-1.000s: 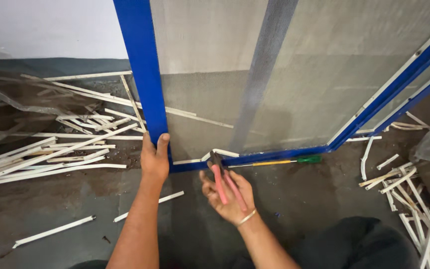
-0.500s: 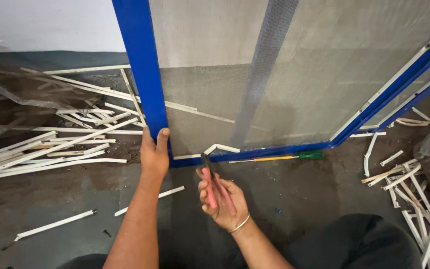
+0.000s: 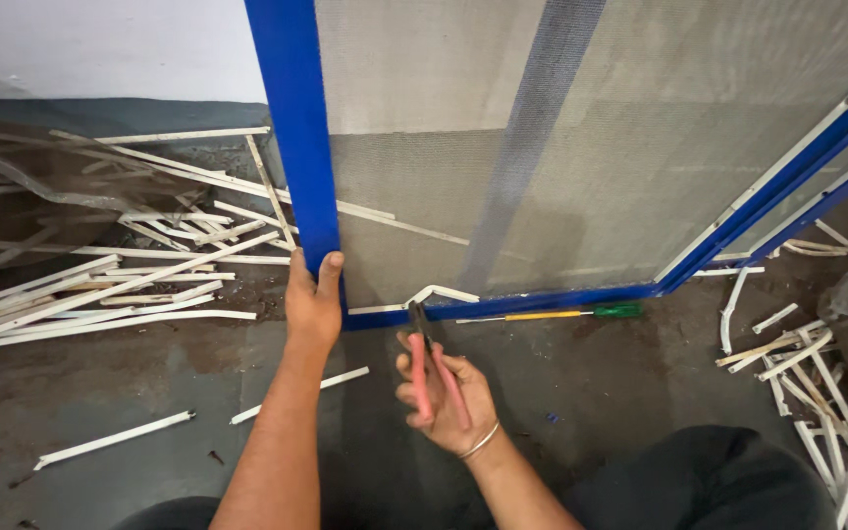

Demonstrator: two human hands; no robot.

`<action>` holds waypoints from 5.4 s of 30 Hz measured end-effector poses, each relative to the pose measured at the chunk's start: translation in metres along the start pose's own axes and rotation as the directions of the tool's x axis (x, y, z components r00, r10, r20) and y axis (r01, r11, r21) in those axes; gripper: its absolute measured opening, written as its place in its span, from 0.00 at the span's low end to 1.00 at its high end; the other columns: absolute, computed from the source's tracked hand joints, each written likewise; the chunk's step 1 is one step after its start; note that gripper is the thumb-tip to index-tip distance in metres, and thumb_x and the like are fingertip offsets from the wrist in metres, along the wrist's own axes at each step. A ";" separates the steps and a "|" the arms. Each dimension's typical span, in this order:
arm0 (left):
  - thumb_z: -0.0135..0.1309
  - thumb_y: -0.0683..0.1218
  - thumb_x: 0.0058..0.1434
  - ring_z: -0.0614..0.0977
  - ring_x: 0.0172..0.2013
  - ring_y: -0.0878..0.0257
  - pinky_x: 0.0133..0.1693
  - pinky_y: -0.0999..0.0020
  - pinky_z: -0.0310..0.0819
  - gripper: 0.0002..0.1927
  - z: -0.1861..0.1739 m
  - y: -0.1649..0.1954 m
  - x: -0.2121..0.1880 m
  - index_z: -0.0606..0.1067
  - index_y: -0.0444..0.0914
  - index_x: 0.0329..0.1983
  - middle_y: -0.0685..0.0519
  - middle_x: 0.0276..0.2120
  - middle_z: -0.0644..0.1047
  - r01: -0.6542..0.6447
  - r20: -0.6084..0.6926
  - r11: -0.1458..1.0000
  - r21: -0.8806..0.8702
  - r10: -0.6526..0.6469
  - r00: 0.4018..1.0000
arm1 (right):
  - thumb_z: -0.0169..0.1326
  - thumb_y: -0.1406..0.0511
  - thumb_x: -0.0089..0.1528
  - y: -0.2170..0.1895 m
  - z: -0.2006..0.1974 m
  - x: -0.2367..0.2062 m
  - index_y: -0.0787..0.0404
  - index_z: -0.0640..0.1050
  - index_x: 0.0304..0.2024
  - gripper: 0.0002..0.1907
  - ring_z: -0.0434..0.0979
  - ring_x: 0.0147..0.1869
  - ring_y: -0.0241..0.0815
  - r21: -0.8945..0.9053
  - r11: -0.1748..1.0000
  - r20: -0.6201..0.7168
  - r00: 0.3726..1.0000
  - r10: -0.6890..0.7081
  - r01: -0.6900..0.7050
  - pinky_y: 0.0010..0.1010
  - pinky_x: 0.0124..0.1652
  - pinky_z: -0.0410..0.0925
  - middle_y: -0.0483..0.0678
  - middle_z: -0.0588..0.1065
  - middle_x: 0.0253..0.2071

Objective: The person is assembling a window screen by inserting white plastic splines into the groove of a blue metal frame. They use a screwdriver to pry the spline into place and pliers to cut the excess material. The person works methodically along the bottom edge of the frame.

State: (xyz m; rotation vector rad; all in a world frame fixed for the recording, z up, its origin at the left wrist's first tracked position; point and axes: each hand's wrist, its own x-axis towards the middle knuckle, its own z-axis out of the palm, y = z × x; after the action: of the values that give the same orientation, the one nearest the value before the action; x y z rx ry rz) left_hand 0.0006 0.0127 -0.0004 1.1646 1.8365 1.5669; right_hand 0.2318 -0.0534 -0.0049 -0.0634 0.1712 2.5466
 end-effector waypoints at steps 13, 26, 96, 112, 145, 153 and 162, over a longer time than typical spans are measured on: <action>0.51 0.67 0.65 0.80 0.39 0.53 0.44 0.58 0.73 0.31 -0.001 0.007 0.000 0.71 0.36 0.53 0.44 0.37 0.79 0.074 0.032 0.997 0.006 -0.074 0.997 | 0.46 0.62 0.69 -0.016 -0.025 0.007 0.70 0.66 0.67 0.27 0.82 0.40 0.51 0.061 0.997 -0.040 0.998 -0.051 0.053 0.37 0.41 0.78 0.62 0.76 0.51; 0.52 0.65 0.66 0.80 0.38 0.52 0.44 0.58 0.73 0.30 0.002 0.004 -0.001 0.71 0.35 0.53 0.43 0.37 0.79 0.067 0.021 0.998 0.016 -0.068 0.997 | 0.54 0.61 0.61 -0.003 -0.007 0.006 0.59 0.66 0.71 0.34 0.73 0.60 0.52 0.174 0.985 0.189 0.982 -0.024 -0.010 0.53 0.61 0.70 0.54 0.70 0.56; 0.50 0.72 0.59 0.83 0.43 0.44 0.44 0.37 0.77 0.39 -0.007 0.089 -0.078 0.70 0.42 0.64 0.43 0.46 0.82 0.589 0.600 0.676 0.443 -0.712 0.366 | 0.52 0.60 0.56 0.012 0.111 -0.109 0.51 0.71 0.58 0.26 0.77 0.55 0.59 -0.413 -0.587 -0.205 0.699 -0.685 -0.696 0.49 0.52 0.70 0.56 0.79 0.51; 0.53 0.57 0.62 0.76 0.56 0.45 0.46 0.39 0.72 0.24 -0.084 0.102 -0.100 0.73 0.43 0.58 0.43 0.54 0.77 0.083 -0.030 0.290 0.953 -0.180 0.983 | 0.48 0.49 0.65 -0.062 0.070 -0.141 0.49 0.75 0.57 0.22 0.72 0.62 0.65 -0.113 -0.757 -0.385 0.731 -0.563 -0.643 0.50 0.60 0.66 0.63 0.72 0.57; 0.53 0.42 0.55 0.79 0.47 0.39 0.47 0.47 0.73 0.19 0.224 0.118 -0.147 0.71 0.37 0.51 0.38 0.46 0.77 -0.412 0.718 0.847 0.336 0.053 0.694 | 0.48 0.57 0.73 -0.217 0.087 -0.167 0.60 0.72 0.38 0.14 0.70 0.25 0.34 -0.905 -0.012 0.122 0.233 -0.965 0.425 0.25 0.23 0.64 0.50 0.76 0.30; 0.62 0.48 0.61 0.61 0.18 0.70 0.21 0.70 0.50 0.24 0.043 0.172 -0.058 0.62 0.40 0.17 0.60 0.16 0.62 -0.016 0.163 0.941 -0.339 0.075 0.984 | 0.48 0.57 0.72 -0.169 0.094 -0.142 0.63 0.73 0.37 0.16 0.67 0.23 0.32 -0.979 0.020 0.065 0.402 -0.914 0.204 0.24 0.22 0.61 0.50 0.76 0.30; 0.52 0.39 0.61 0.59 0.17 0.71 0.22 0.71 0.48 0.19 -0.001 0.172 -0.032 0.58 0.40 0.18 0.59 0.17 0.60 -0.140 -0.005 0.734 -0.665 0.182 0.983 | 0.47 0.57 0.69 -0.153 0.074 -0.110 0.65 0.77 0.37 0.18 0.65 0.21 0.31 -0.995 -0.039 -0.009 0.482 -0.876 -0.089 0.24 0.20 0.61 0.49 0.77 0.29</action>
State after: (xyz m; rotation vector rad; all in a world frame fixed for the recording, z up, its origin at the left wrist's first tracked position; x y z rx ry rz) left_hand 0.0693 -0.0151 0.1578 1.0120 0.9807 2.0180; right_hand 0.4075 0.0222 0.0611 -1.4380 -1.1557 1.2040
